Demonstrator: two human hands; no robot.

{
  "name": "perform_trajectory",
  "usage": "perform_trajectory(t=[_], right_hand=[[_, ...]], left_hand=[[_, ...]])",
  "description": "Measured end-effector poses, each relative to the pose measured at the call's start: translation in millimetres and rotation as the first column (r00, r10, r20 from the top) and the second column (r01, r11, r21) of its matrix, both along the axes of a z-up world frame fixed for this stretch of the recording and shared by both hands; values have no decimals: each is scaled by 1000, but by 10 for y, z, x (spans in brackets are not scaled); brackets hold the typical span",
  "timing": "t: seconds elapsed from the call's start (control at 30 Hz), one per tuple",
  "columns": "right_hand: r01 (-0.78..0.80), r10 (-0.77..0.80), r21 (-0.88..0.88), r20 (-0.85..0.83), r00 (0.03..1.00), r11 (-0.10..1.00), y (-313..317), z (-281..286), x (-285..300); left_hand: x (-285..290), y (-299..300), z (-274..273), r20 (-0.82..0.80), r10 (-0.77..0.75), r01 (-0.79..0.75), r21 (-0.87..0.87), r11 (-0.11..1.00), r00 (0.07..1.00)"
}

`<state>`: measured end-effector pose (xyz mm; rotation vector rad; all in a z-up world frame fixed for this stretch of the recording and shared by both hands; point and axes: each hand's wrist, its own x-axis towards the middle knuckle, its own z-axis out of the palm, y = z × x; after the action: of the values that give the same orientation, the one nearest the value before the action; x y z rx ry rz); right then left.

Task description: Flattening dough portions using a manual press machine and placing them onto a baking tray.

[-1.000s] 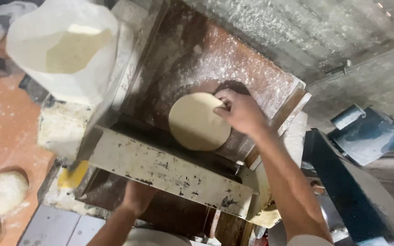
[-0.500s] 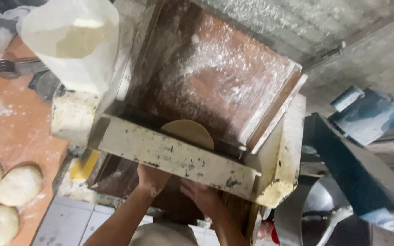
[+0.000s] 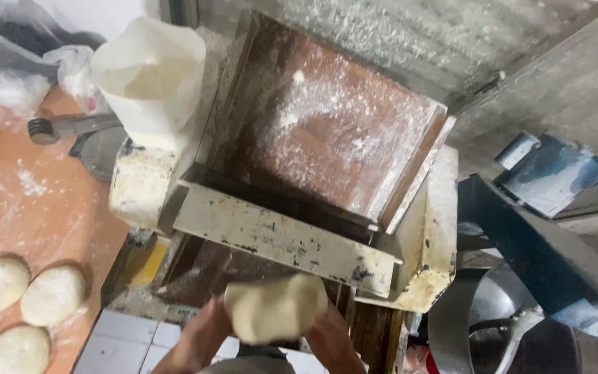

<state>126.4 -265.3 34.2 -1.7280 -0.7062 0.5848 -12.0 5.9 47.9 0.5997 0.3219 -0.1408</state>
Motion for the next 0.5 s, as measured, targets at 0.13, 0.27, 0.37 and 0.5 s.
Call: perform_trajectory(t=[0.13, 0.27, 0.37, 0.5], right_hand=[[102, -76, 109, -225, 971, 989, -160, 700, 463], [88, -108, -64, -454, 884, 994, 262, 1822, 1536], [22, -53, -88, -370, 928, 996, 1044, 2237, 2425], [-59, 70, -290, 28, 997, 955, 1638, 2069, 3345]], left_hand=[[58, 124, 724, 463, -173, 68, 235, 970, 869], [586, 250, 1583, 670, -57, -460, 567, 683, 740], [844, 296, 1530, 530, 192, -510, 558, 655, 826], [509, 17, -12, 441, 503, -626, 193, 756, 743]])
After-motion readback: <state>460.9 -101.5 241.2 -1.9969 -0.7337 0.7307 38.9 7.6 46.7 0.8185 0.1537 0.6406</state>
